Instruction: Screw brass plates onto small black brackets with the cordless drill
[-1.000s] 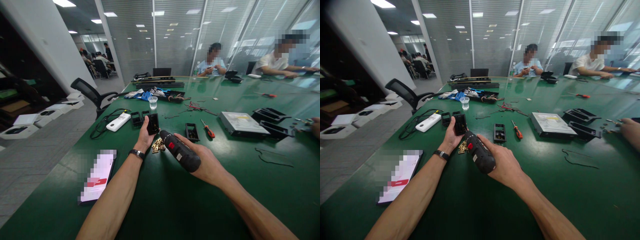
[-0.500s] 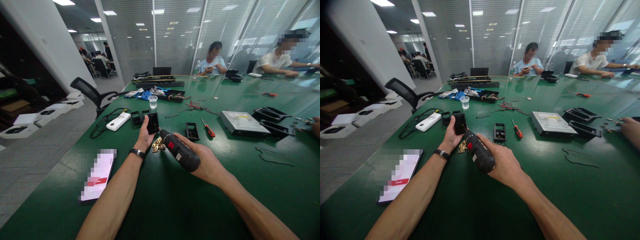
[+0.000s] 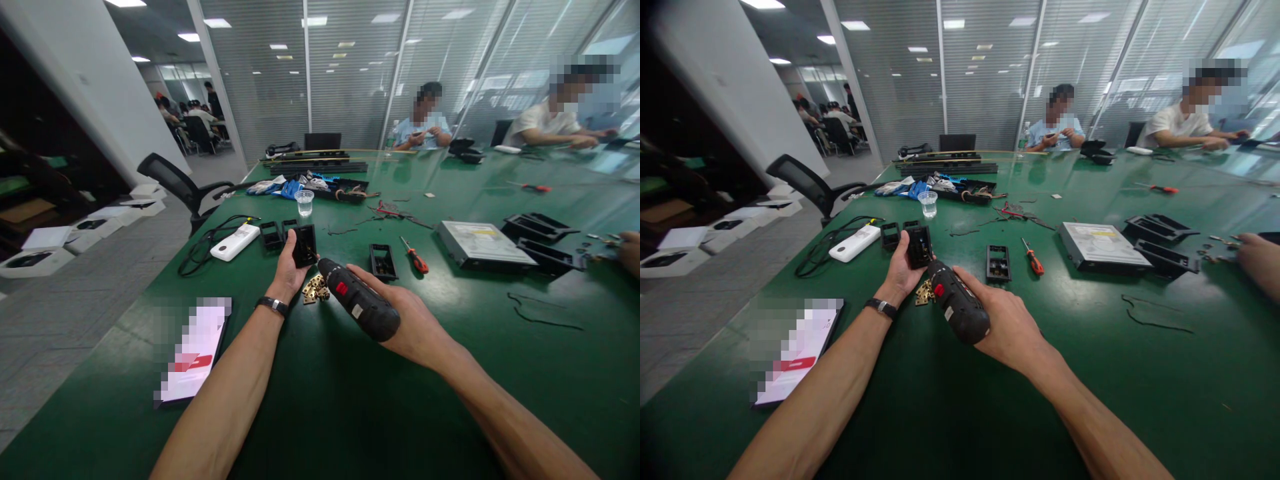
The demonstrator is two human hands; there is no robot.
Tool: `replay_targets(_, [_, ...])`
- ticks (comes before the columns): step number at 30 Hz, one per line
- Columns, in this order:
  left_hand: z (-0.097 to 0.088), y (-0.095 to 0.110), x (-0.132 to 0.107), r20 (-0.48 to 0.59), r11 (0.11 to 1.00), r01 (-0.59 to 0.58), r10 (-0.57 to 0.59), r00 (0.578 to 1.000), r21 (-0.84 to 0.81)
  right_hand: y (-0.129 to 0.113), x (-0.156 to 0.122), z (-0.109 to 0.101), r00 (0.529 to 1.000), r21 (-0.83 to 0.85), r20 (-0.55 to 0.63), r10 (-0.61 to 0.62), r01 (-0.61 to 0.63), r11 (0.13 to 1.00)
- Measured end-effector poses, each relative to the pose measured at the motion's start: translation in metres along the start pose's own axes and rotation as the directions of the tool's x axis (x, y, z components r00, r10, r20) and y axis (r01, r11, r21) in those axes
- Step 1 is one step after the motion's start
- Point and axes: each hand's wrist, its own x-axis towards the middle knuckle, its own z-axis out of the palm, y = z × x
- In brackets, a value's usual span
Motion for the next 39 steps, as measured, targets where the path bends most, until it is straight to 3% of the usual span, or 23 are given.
replay_targets(39, [0.0004, 0.0007, 0.0014, 0.001, 1.0, -0.002, 0.002, 1.0, 0.003, -0.0044, 0.0007, -0.001, 1.0, -0.003, -0.004, -0.019, 0.019, 1.0])
